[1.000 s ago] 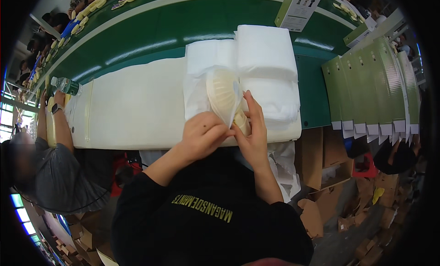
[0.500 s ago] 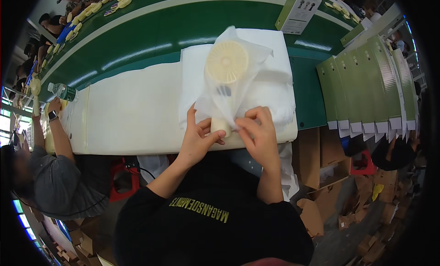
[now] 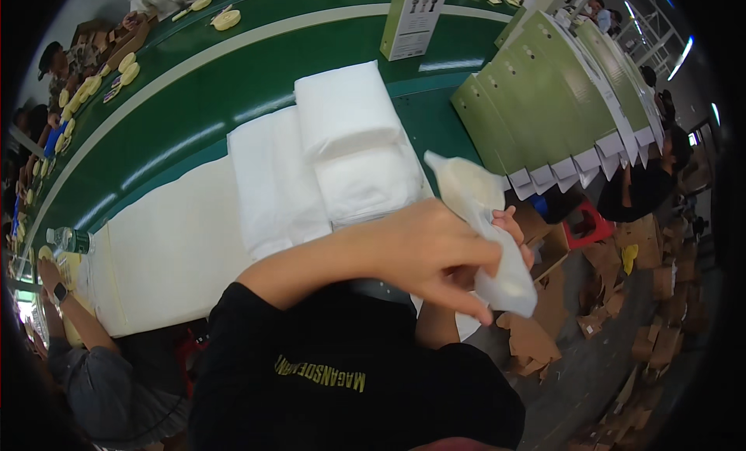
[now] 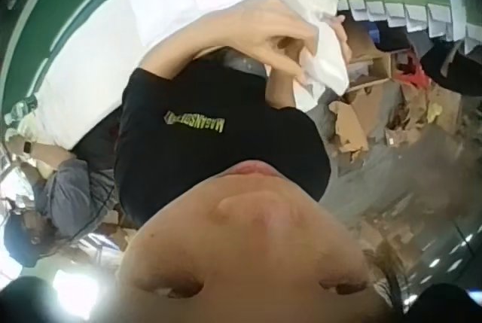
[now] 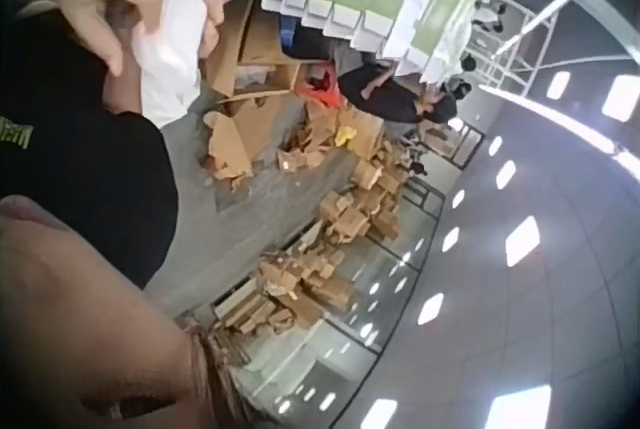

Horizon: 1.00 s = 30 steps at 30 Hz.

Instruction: The recorder is packaging small handheld electric fans into foam protectors and placing them into boxes on an assembly line.

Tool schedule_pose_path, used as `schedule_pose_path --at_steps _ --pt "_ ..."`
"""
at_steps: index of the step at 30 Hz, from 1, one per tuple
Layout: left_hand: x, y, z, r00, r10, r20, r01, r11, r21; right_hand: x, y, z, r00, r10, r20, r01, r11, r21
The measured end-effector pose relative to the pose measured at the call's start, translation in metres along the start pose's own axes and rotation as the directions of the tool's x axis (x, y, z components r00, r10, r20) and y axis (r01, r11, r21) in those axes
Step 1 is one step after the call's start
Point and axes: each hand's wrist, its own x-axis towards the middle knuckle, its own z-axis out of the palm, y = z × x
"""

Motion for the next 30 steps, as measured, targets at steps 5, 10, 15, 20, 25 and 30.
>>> schedule_pose_path --at_steps 5,10,15,20,25,30 --pt "0.149 -0.099 0.006 0.970 0.195 -0.147 -0.114 0.895 0.431 0.020 -0.031 -0.022 0.963 0.239 -0.124 -0.186 0.923 0.336" --pt "0.199 -0.152 0.004 0.994 -0.056 0.091 -0.057 0.441 0.896 0.039 -0.055 -0.045 0.966 0.259 -0.024 -0.238 0.917 0.321" --pt "0.168 -0.125 -0.028 0.994 0.076 0.084 -0.110 0.476 0.873 0.124 -0.067 -0.107 0.966 0.257 -0.041 -0.148 0.674 0.723" --pt "0.109 -0.080 -0.073 0.980 0.173 -0.101 -0.038 0.659 0.751 0.214 -0.066 -0.039 0.790 -0.008 -0.613 0.361 0.815 0.454" --pt "0.062 -0.058 -0.127 0.882 -0.202 -0.426 0.380 0.840 0.388 0.209 -0.044 0.051 0.908 -0.411 0.084 0.414 0.846 -0.334" --pt "-0.012 -0.092 -0.214 0.673 -0.297 -0.678 0.595 0.761 0.257 0.140 0.008 0.059 0.849 -0.146 0.507 0.351 0.875 -0.335"
